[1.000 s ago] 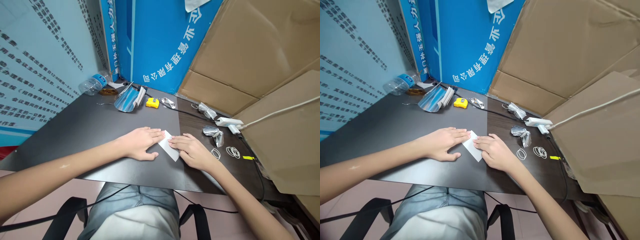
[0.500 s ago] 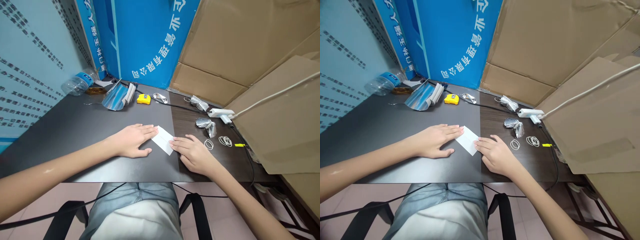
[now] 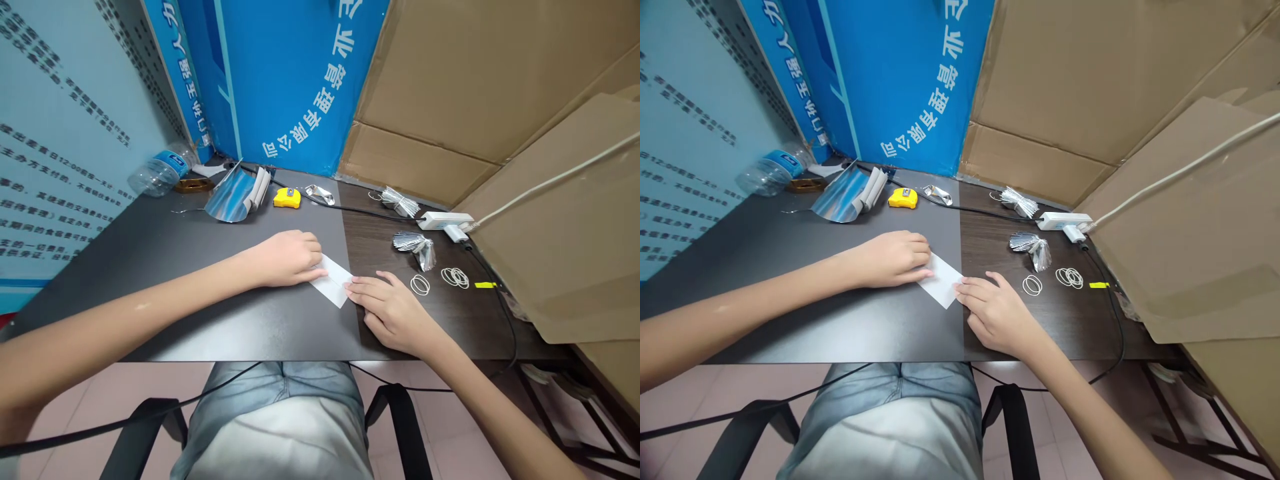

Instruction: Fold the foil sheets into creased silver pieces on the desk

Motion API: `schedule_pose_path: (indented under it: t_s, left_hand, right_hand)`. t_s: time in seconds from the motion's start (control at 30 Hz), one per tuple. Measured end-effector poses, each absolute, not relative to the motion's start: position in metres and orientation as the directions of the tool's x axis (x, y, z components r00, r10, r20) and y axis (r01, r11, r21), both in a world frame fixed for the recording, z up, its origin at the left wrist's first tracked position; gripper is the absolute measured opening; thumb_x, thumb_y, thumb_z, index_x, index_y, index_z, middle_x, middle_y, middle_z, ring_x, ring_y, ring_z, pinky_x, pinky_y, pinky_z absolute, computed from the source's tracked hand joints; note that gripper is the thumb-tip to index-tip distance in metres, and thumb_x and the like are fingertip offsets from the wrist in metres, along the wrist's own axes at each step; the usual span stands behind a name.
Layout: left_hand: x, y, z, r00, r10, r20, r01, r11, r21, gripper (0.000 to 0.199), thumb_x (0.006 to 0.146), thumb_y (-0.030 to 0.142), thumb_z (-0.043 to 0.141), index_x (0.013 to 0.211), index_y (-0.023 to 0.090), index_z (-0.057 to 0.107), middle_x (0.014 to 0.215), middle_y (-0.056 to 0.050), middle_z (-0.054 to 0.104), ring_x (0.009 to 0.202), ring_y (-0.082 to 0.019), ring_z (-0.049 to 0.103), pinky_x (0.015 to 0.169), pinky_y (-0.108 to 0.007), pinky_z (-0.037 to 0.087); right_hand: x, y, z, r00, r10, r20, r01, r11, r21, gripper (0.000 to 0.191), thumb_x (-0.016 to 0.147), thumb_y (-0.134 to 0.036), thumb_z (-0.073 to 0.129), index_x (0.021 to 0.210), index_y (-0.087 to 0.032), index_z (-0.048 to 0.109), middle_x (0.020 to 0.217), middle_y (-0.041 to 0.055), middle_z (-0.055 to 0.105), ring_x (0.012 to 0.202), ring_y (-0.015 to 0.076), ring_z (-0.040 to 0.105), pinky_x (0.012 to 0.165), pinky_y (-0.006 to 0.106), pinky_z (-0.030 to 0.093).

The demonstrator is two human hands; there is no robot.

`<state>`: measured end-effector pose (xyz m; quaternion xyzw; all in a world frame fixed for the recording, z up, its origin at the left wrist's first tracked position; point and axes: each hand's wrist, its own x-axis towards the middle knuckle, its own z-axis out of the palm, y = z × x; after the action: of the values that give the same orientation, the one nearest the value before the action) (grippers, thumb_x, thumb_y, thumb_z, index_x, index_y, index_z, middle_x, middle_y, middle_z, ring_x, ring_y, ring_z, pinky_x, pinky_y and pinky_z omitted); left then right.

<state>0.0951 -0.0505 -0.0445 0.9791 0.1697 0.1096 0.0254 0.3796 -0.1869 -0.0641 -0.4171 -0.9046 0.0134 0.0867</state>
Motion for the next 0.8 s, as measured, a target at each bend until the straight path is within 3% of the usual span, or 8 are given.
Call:
schedule_pose_path:
  t_s: [0.13, 0.23, 0.33, 0.47, 0.57, 0.67, 0.73, 0.8]
  left_hand:
    - [0.123, -0.04, -0.025, 0.938, 0.346, 0.015, 0.337, -0.922, 0.194, 0.027, 0.102, 0.041, 0.065, 0.108, 0.017, 0.076, 0.117, -0.01, 0.078, 0.122, -0.028, 0.065, 0.1, -0.035, 0.051]
    - [0.137, -0.034, -0.018, 0.915, 0.395, -0.085, 0.401, -0.86, 0.315, 0.031, 0.097, 0.038, 0.069, 0.122, 0.019, 0.072, 0.122, -0.008, 0.077, 0.12, -0.026, 0.065, 0.094, -0.032, 0.05]
    - [0.15, -0.027, -0.015, 0.886, 0.414, -0.209, 0.463, -0.802, 0.376, 0.044, 0.09, 0.041, 0.074, 0.127, 0.019, 0.069, 0.126, -0.009, 0.076, 0.118, -0.026, 0.066, 0.088, -0.03, 0.049]
    - [0.168, -0.019, -0.008, 0.804, 0.422, -0.419, 0.574, -0.735, 0.361, 0.058, 0.079, 0.047, 0.081, 0.129, 0.019, 0.07, 0.124, -0.01, 0.076, 0.101, -0.026, 0.069, 0.073, -0.029, 0.045]
    - [0.172, -0.017, -0.005, 0.815, 0.36, -0.454, 0.542, -0.75, 0.38, 0.037, 0.077, 0.042, 0.08, 0.105, 0.019, 0.076, 0.106, -0.007, 0.077, 0.086, -0.022, 0.065, 0.068, -0.029, 0.04]
    - [0.16, -0.019, -0.004, 0.876, 0.306, -0.374, 0.475, -0.683, 0.554, 0.025, 0.08, 0.042, 0.077, 0.09, 0.019, 0.072, 0.087, -0.002, 0.071, 0.077, -0.018, 0.06, 0.066, -0.028, 0.037]
    - [0.147, -0.024, -0.004, 0.899, 0.327, -0.292, 0.434, -0.565, 0.702, 0.03, 0.085, 0.048, 0.074, 0.091, 0.019, 0.07, 0.085, 0.0, 0.069, 0.076, -0.016, 0.058, 0.065, -0.026, 0.036]
    - [0.134, -0.033, -0.004, 0.888, 0.427, -0.169, 0.373, -0.454, 0.809, 0.036, 0.086, 0.054, 0.075, 0.094, 0.019, 0.068, 0.085, 0.001, 0.067, 0.075, -0.014, 0.056, 0.065, -0.025, 0.036]
  right_hand:
    - [0.374, -0.184, -0.057, -0.65, 0.741, 0.168, 0.744, 0.666, -0.055, 0.038, 0.096, -0.012, 0.053, 0.128, -0.017, 0.073, 0.139, 0.0089, 0.075, 0.12, 0.0285, 0.066, 0.097, 0.048, 0.045]
    - [0.369, -0.179, -0.051, -0.675, 0.718, 0.171, 0.729, 0.685, -0.001, 0.03, 0.095, -0.014, 0.056, 0.117, -0.017, 0.076, 0.133, 0.0087, 0.078, 0.107, 0.0265, 0.064, 0.086, 0.043, 0.041]
    - [0.368, -0.175, -0.05, -0.699, 0.694, 0.17, 0.706, 0.708, 0.012, 0.026, 0.096, -0.014, 0.056, 0.11, -0.017, 0.078, 0.13, 0.0082, 0.079, 0.105, 0.0256, 0.062, 0.086, 0.044, 0.04]
    - [0.372, -0.175, -0.054, -0.67, 0.71, 0.219, 0.715, 0.696, -0.069, 0.03, 0.097, -0.014, 0.055, 0.114, -0.019, 0.079, 0.13, 0.007, 0.079, 0.121, 0.0287, 0.061, 0.098, 0.047, 0.045]
    - [0.374, -0.176, -0.057, -0.557, 0.787, 0.264, 0.754, 0.613, -0.237, 0.033, 0.101, -0.017, 0.053, 0.121, -0.024, 0.079, 0.139, 0.006, 0.074, 0.132, 0.0289, 0.06, 0.113, 0.051, 0.045]
    - [0.371, -0.172, -0.057, -0.264, 0.901, 0.344, 0.722, 0.422, -0.548, 0.033, 0.102, -0.029, 0.059, 0.133, -0.026, 0.07, 0.148, 0.0089, 0.067, 0.135, 0.0267, 0.062, 0.119, 0.05, 0.046]
    - [0.367, -0.165, -0.055, -0.06, 0.954, 0.295, 0.554, 0.277, -0.785, 0.04, 0.098, -0.04, 0.069, 0.135, -0.025, 0.066, 0.143, 0.0102, 0.069, 0.127, 0.0249, 0.067, 0.113, 0.045, 0.052]
    - [0.359, -0.154, -0.05, 0.003, 0.987, 0.16, 0.323, 0.151, -0.934, 0.045, 0.092, -0.048, 0.077, 0.129, -0.024, 0.066, 0.13, 0.0089, 0.074, 0.113, 0.0223, 0.072, 0.102, 0.039, 0.057]
